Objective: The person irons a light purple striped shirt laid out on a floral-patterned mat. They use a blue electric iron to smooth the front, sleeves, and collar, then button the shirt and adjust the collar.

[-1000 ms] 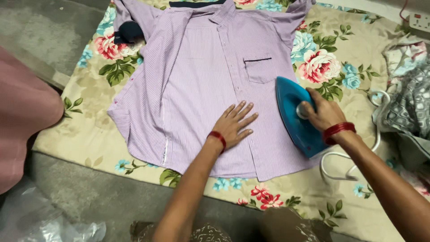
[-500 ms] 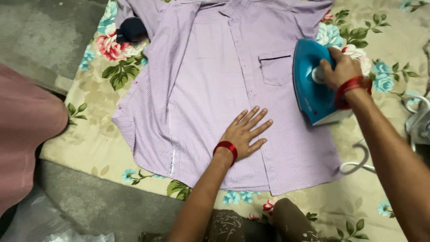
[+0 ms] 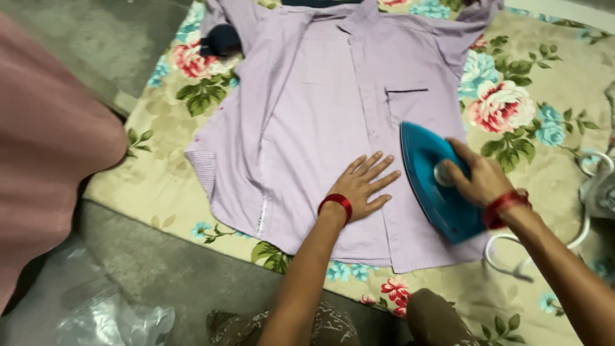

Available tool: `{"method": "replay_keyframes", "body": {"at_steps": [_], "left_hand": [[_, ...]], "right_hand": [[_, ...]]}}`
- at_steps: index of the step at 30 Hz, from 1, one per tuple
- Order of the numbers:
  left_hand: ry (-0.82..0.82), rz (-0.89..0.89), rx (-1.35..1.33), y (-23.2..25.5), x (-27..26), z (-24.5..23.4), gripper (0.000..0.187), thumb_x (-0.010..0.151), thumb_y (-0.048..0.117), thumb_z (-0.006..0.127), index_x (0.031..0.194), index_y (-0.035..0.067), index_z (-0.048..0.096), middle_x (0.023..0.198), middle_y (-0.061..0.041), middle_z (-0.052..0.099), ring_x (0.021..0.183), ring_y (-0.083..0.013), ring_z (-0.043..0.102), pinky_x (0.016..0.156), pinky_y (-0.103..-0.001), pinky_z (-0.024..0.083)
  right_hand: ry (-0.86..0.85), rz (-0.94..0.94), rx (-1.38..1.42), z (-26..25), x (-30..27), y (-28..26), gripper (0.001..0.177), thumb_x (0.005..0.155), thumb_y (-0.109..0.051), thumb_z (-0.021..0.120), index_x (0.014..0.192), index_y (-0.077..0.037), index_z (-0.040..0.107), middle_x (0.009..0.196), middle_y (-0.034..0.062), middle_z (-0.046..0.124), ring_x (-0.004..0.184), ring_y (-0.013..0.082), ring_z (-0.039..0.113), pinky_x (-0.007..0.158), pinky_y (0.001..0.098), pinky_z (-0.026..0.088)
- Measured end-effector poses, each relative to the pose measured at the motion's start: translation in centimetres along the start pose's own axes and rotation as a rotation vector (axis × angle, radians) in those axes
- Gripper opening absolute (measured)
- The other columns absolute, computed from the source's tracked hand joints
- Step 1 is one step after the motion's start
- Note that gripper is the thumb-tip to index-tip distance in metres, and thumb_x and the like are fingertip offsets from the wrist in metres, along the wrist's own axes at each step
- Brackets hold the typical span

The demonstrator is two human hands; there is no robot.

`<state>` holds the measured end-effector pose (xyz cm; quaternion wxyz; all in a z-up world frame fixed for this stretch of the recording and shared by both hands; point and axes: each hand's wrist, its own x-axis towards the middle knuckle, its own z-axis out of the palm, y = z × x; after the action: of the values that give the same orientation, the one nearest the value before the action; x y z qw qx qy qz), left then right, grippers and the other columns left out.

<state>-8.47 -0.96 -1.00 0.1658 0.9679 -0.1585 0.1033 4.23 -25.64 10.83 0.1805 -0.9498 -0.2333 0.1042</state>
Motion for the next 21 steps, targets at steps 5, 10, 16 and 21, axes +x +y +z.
{"method": "replay_keyframes", "body": {"at_steps": [5, 10, 16, 21], "left_hand": [[0.13, -0.062, -0.181, -0.7, -0.5, 0.7, 0.06, 0.101, 0.043, 0.054, 0.156, 0.02, 0.042, 0.166, -0.009, 0.033, 0.153, -0.0262, 0.03, 0.128, -0.044, 0.023], [0.549, -0.601, -0.165, -5.1, -5.1, -2.2, 0.053, 0.092, 0.015, 0.069, 0.143, 0.012, 0.056, 0.158, -0.007, 0.048, 0.153, -0.025, 0.042, 0.13, -0.043, 0.036], [0.588, -1.339, 0.32, -12.6, -12.1, -10.0, 0.084, 0.072, 0.032, 0.083, 0.136, -0.009, 0.047, 0.154, -0.034, 0.036, 0.146, -0.0469, 0.027, 0.11, -0.059, 0.03], [0.454, -1.617, 0.177, -15.7, -16.0, -8.1, 0.079, 0.088, 0.043, 0.078, 0.139, -0.011, 0.05, 0.14, -0.023, 0.055, 0.131, -0.0371, 0.048, 0.113, -0.05, 0.043]], "right_hand": [[0.004, -0.017, -0.037, -0.2, -1.8, -1.8, 0.058, 0.095, -0.037, 0.057, 0.151, -0.021, 0.054, 0.113, 0.0295, 0.07, 0.101, 0.0473, 0.069, 0.092, 0.0505, 0.054], [0.051, -0.017, -0.083, 0.3, -2.3, -1.1, 0.057, 0.098, -0.037, 0.058, 0.152, -0.019, 0.054, 0.113, 0.0313, 0.07, 0.103, 0.0486, 0.068, 0.093, 0.0513, 0.053], [0.066, -0.021, -0.07, 0.4, -2.5, -1.7, 0.057, 0.097, -0.037, 0.059, 0.152, -0.018, 0.056, 0.112, 0.0309, 0.071, 0.101, 0.0475, 0.069, 0.091, 0.0508, 0.053], [0.011, 0.098, 0.041, -0.2, -2.9, -5.4, 0.056, 0.098, -0.037, 0.059, 0.151, -0.02, 0.058, 0.087, 0.0249, 0.074, 0.071, 0.0367, 0.074, 0.075, 0.0464, 0.058]]}}
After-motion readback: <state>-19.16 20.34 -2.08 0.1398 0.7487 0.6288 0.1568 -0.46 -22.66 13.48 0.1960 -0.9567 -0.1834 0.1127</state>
